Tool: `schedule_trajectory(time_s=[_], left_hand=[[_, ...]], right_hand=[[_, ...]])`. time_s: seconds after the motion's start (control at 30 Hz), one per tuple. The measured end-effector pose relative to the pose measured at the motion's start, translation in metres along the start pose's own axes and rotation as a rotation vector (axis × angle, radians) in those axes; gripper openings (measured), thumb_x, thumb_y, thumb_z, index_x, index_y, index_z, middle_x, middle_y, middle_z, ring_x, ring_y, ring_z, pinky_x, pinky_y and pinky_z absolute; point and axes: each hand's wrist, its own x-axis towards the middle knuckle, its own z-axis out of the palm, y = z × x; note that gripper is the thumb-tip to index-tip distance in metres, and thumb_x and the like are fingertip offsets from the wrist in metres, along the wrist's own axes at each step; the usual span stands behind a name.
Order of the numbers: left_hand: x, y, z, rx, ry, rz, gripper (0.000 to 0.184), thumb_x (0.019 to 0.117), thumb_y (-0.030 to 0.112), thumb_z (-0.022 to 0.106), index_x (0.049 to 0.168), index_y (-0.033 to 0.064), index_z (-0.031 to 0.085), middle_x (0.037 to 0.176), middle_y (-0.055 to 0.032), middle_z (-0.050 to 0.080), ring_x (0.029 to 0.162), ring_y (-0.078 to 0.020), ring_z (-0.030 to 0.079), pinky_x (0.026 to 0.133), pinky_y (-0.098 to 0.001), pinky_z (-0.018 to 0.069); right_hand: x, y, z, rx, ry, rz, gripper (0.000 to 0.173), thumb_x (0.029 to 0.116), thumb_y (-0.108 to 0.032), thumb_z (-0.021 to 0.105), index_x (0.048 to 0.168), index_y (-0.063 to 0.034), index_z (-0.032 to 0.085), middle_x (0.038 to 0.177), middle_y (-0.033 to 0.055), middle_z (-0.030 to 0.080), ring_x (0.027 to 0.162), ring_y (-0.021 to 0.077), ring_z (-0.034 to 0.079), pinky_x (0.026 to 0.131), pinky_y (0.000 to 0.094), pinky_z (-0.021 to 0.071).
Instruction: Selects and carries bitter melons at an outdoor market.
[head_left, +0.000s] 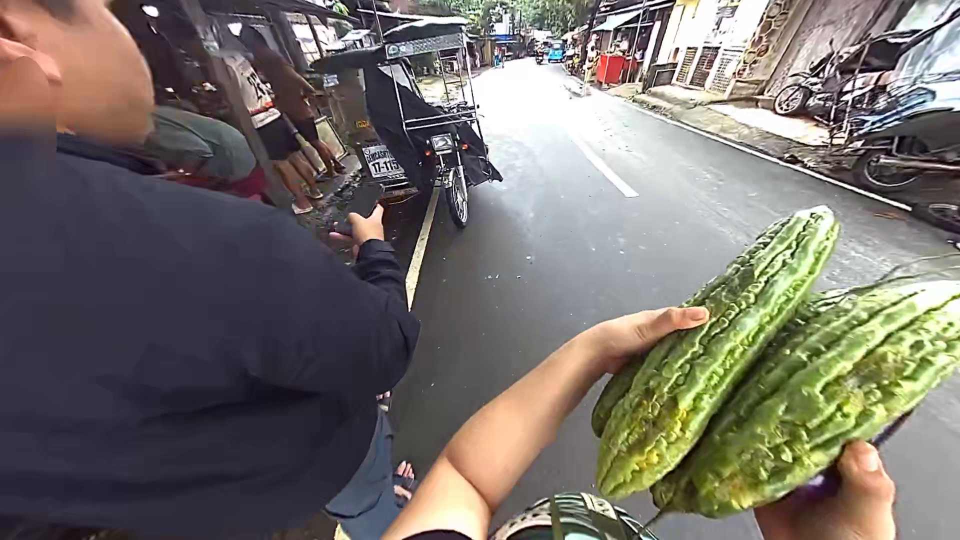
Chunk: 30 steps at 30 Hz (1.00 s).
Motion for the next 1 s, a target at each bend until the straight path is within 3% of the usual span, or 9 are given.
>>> schedule_trajectory(time_s=[0.1,0.2,0.3,0.37,0.43,0.53,0.7,0.83,1.0], left_hand=[[0.077,0.025,-0.071,0.016,-0.022,-0.005,0.067,0.095,0.062,0.048,0.132,0.0071,0.05,0.104,0.0028,0.071,0.093,-0.0058,0.07,0.083,-0.0276,0.0601],[0.146,0.037,-0.154,0.013,-0.033,-0.03,0.062,0.0973,0.059,0.045,0.131,0.007,0.049,0.102,0.0035,0.071,0.092,-0.0049,0.07,0.082,-0.0268,0.0601],[0.206,0.044,-0.252,-0.003,-0.003,-0.025,0.071,0.0893,0.07,0.056,0.126,0.009,0.052,0.1,0.0043,0.073,0.091,-0.0048,0.071,0.081,-0.0261,0.0606],[0.245,0.05,-0.319,-0.025,0.046,0.009,0.086,0.0751,0.08,0.069,0.125,0.0113,0.055,0.1,0.0043,0.074,0.091,-0.005,0.072,0.08,-0.0251,0.0611],[0.282,0.069,-0.382,-0.033,0.119,0.052,0.095,0.0657,0.083,0.073,0.126,0.0119,0.056,0.101,0.0033,0.075,0.092,-0.0058,0.073,0.082,-0.025,0.0612],[0.324,0.114,-0.463,0.007,0.223,0.144,0.102,0.0609,0.086,0.071,0.124,0.0071,0.062,0.104,-0.0012,0.077,0.097,-0.0092,0.074,0.085,-0.0284,0.0621],[0.379,0.164,-0.627,0.024,0.413,0.145,0.092,0.0659,0.082,0.073,0.125,0.0142,0.055,0.099,0.0019,0.076,0.09,-0.0076,0.074,0.081,-0.0274,0.0621],[0.428,0.182,-0.764,0.013,0.484,0.155,0.088,0.0657,0.084,0.07,0.121,0.0157,0.063,0.099,0.0022,0.077,0.091,-0.0072,0.074,0.081,-0.0271,0.0622],[0.514,0.236,-0.945,-0.025,0.407,0.12,0.083,0.0774,0.08,0.066,0.124,0.0107,0.061,0.103,-0.0007,0.076,0.095,-0.0096,0.073,0.083,-0.0293,0.0623]], right_hand=[[0.098,0.033,0.002,-0.005,-0.04,-0.064,0.025,0.0895,-0.044,0.075,0.108,-0.0285,0.069,0.098,-0.0141,0.077,0.095,-0.002,0.072,0.087,0.0194,0.0592],[0.191,0.084,0.006,0.005,-0.028,-0.043,0.027,0.0895,-0.044,0.076,0.11,-0.0283,0.07,0.099,-0.0128,0.077,0.095,-0.0008,0.072,0.088,0.0205,0.0594],[0.293,0.141,0.031,0.015,-0.01,0.046,0.046,0.0777,-0.051,0.083,0.111,-0.0256,0.066,0.098,-0.0095,0.077,0.093,0.0036,0.073,0.085,0.0257,0.0619],[0.368,0.186,0.043,0.021,-0.015,0.089,0.059,0.0719,-0.053,0.087,0.115,-0.0219,0.062,0.098,-0.0073,0.076,0.092,0.006,0.073,0.082,0.0279,0.063],[0.451,0.225,0.062,0.033,-0.055,0.109,0.064,0.0701,-0.053,0.088,0.117,-0.0189,0.061,0.098,-0.0055,0.075,0.092,0.0071,0.073,0.081,0.0288,0.0632],[0.564,0.272,0.108,0.071,-0.135,0.165,0.067,0.0698,-0.055,0.088,0.118,-0.0162,0.061,0.099,-0.0038,0.075,0.091,0.0082,0.074,0.081,0.0291,0.0637],[0.72,0.369,0.182,0.164,-0.228,0.266,0.07,0.0676,-0.051,0.091,0.117,-0.0125,0.061,0.095,0.0008,0.075,0.086,0.011,0.075,0.077,0.0305,0.0647],[0.836,0.461,0.232,0.151,-0.271,0.308,0.071,0.0681,-0.051,0.091,0.119,-0.0116,0.06,0.097,0.0015,0.075,0.088,0.0113,0.075,0.079,0.0308,0.0646],[0.99,0.561,0.309,0.129,-0.249,0.241,0.064,0.0704,-0.054,0.087,0.116,-0.0152,0.064,0.097,-0.0005,0.076,0.089,0.0095,0.075,0.079,0.0303,0.0644]])
